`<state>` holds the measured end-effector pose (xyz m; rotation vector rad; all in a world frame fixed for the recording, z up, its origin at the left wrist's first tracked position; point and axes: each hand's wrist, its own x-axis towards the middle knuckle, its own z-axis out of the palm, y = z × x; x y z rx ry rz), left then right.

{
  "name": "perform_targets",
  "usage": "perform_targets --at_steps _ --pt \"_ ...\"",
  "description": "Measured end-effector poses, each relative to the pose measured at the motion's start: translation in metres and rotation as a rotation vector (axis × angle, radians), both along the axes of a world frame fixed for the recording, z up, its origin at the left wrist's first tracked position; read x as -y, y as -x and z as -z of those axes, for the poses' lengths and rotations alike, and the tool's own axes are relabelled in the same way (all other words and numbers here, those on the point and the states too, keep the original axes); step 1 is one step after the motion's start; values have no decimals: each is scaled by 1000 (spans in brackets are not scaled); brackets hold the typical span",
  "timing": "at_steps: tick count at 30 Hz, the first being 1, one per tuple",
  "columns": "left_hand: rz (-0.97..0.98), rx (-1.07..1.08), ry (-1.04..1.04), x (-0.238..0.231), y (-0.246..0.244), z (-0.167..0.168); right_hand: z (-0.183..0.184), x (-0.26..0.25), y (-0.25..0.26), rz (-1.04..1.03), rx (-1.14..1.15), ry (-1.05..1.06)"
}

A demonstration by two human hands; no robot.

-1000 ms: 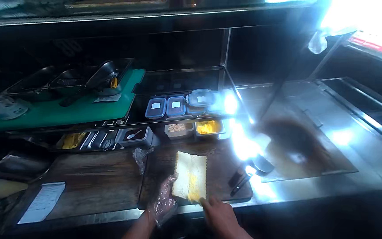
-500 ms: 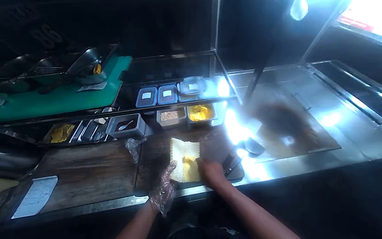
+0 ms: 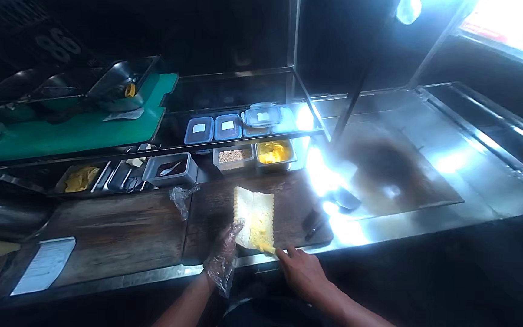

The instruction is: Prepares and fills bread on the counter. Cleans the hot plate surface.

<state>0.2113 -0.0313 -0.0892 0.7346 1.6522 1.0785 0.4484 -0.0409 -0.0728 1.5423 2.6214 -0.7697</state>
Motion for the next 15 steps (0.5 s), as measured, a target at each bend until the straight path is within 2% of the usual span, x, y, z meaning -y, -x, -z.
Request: perform_targets --at_steps 2,5,8,10,11,13,15 --pt "-3 -10 1 3 -2 0 -1 -8 3 45 -42 -32" --pt "-1 -16 -9 4 -7 -5 13 -57 11 155 -29 11" --pt "8 -24 -31 2 -4 -3 15 -15 4 51 14 -67" --pt "19 -21 -22 0 -4 -1 13 12 -3 16 -26 -216" --pt "11 -16 2 2 -5 -1 8 9 0 53 -52 -173" --pt "-4 -19 36 2 -10 -6 -3 -32 13 188 -58 28" --pt "15 -50 28 1 -12 -7 7 -67 21 224 7 66"
